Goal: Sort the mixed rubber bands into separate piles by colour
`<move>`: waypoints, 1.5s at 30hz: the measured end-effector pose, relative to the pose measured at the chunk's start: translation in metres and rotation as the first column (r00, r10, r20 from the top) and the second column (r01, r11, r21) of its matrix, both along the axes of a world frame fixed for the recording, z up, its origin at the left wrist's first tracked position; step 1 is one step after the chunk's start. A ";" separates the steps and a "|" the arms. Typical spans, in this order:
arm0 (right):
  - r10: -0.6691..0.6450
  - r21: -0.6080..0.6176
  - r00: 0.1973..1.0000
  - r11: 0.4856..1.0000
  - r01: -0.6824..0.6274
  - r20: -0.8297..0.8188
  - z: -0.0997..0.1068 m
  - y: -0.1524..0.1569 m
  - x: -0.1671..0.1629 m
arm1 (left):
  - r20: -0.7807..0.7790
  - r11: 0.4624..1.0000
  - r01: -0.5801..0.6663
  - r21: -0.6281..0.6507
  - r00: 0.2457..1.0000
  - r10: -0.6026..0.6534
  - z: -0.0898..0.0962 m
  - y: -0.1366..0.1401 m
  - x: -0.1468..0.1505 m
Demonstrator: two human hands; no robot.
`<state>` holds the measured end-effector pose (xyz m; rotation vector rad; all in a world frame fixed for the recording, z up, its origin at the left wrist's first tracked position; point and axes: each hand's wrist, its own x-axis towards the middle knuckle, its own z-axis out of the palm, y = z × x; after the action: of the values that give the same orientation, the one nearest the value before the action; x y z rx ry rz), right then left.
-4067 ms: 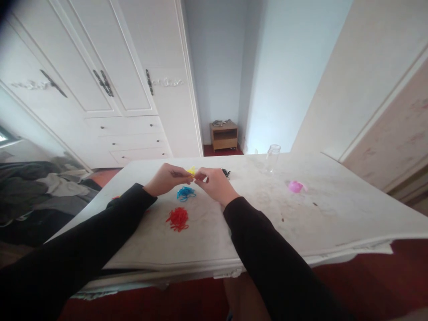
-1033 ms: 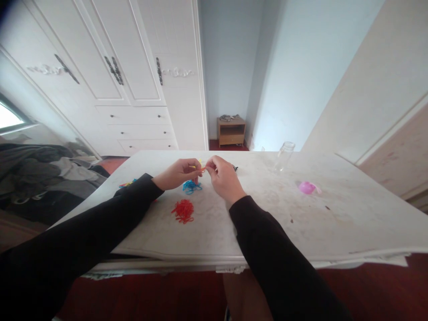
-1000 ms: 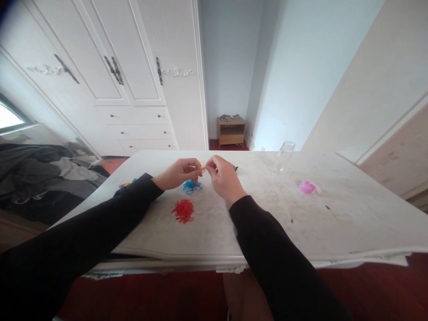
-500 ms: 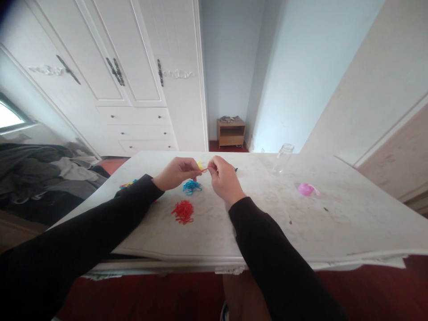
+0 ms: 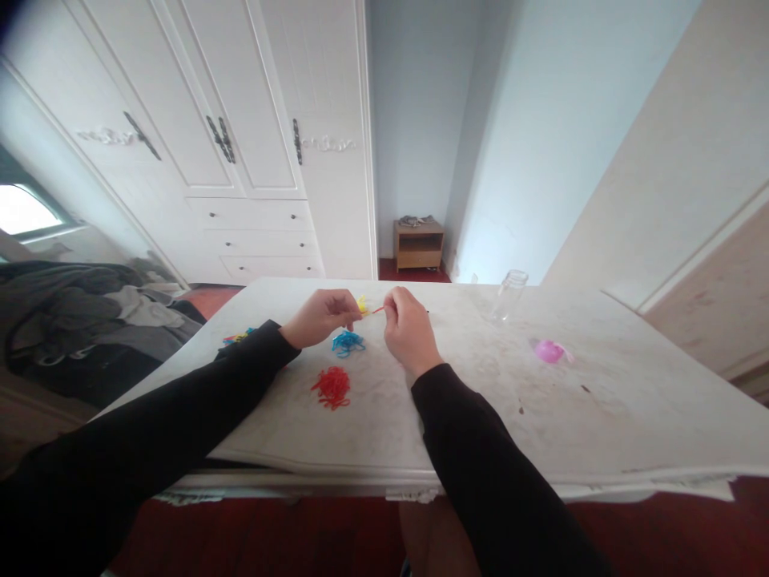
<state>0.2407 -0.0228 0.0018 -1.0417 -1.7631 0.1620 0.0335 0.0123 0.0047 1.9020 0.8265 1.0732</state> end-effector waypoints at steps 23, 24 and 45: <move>0.655 -0.520 0.744 0.593 -0.615 -0.134 -0.003 -0.019 -0.016 | -0.048 0.997 0.072 0.040 0.996 -0.070 0.006 0.001 -0.008; 0.622 -0.496 0.772 0.633 -0.594 -0.130 -0.002 -0.020 -0.016 | -0.059 0.995 0.090 0.050 0.994 -0.087 0.008 0.000 -0.010; 0.266 -0.233 0.963 0.934 -0.270 -0.048 0.007 -0.019 -0.006 | -0.386 0.871 0.438 -0.222 0.781 -0.491 0.024 -0.016 -0.015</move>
<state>0.2348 -0.0416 0.0088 -0.9577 -1.8998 0.5626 0.0180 -0.0033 0.0283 2.1185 0.5795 0.2886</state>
